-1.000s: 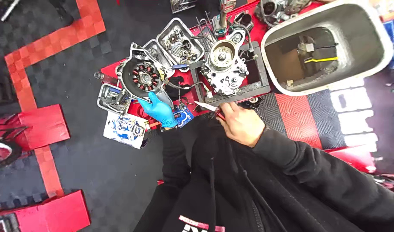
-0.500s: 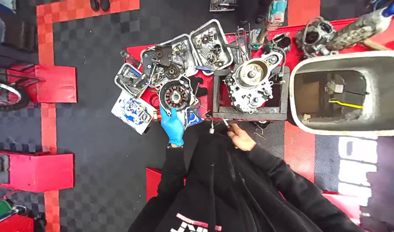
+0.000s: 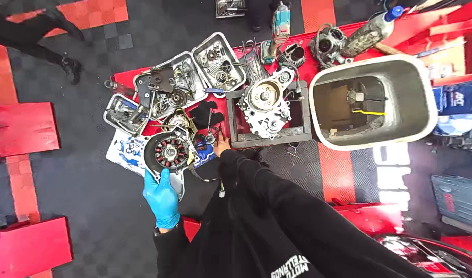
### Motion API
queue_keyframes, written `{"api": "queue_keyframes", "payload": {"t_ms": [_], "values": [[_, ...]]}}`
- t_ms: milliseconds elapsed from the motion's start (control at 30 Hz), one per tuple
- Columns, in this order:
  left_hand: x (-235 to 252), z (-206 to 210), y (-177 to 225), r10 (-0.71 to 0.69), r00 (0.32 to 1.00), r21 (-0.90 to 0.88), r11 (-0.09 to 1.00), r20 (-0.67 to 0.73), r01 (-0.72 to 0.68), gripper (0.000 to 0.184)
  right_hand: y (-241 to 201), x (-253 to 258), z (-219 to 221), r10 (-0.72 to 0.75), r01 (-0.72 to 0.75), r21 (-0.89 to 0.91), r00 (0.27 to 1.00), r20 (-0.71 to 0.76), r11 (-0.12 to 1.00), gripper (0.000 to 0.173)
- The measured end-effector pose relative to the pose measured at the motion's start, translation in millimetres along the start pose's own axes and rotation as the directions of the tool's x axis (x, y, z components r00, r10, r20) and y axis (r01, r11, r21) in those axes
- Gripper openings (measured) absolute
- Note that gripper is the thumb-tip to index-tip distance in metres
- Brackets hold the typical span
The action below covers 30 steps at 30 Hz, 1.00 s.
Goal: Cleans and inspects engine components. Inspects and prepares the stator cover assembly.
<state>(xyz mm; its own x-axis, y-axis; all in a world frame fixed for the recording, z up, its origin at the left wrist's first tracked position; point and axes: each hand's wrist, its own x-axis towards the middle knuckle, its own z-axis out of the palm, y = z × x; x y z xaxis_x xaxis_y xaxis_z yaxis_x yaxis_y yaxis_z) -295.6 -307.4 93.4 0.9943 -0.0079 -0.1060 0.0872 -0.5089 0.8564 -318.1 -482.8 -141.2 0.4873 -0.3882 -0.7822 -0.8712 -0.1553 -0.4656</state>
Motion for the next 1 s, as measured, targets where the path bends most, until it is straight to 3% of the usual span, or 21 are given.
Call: {"api": "queue_keyframes", "payload": {"t_ms": [67,133,233,333,433,500,567,633,700,833,1000], "values": [[-2,2,-5,-0.015,0.998,-0.005,1.0,0.058,0.015,0.047,17,-8,-4,-0.082,0.089,-0.07,0.993,0.089,0.994,0.075],[0,7,-10,-0.02,0.992,0.003,1.0,0.122,0.02,0.048,35,-26,-22,-0.188,0.207,-0.083,0.964,0.19,0.975,0.062],[6,20,-11,-0.016,0.976,0.039,0.999,0.218,0.007,0.048,66,-62,-69,-0.256,0.268,-0.004,0.922,0.29,0.963,0.046],[13,31,-6,0.01,0.95,0.037,0.999,0.311,-0.023,0.05,92,-104,-114,-0.218,0.176,0.193,0.951,0.22,0.965,0.042],[27,42,11,0.09,0.893,-0.04,0.996,0.442,-0.081,0.051,100,-140,-161,-0.252,0.224,0.396,0.968,0.019,0.891,0.038],[38,51,31,0.16,0.827,-0.086,0.987,0.538,-0.135,0.05,99,-160,-191,-0.337,0.373,0.511,0.927,-0.165,0.774,0.043],[47,59,58,0.228,0.738,-0.099,0.972,0.635,-0.215,0.051,93,-176,-220,-0.447,0.543,0.546,0.838,-0.312,0.638,0.06],[54,68,87,0.295,0.637,-0.112,0.944,0.712,-0.312,0.051,82,-188,-245,-0.557,0.652,0.556,0.748,-0.36,0.516,0.088],[55,80,117,0.329,0.542,-0.128,0.918,0.773,-0.375,0.053,72,-199,-265,-0.643,0.7,0.566,0.682,-0.348,0.436,0.103],[35,109,166,0.357,0.382,-0.184,0.888,0.852,-0.421,0.053,76,-222,-282,-0.668,0.745,0.547,0.631,-0.394,0.381,0.093],[-9,142,210,0.291,0.201,-0.185,0.886,0.935,-0.425,0.053,121,-258,-290,-0.503,0.75,0.605,0.644,-0.577,0.267,0.072]]}}
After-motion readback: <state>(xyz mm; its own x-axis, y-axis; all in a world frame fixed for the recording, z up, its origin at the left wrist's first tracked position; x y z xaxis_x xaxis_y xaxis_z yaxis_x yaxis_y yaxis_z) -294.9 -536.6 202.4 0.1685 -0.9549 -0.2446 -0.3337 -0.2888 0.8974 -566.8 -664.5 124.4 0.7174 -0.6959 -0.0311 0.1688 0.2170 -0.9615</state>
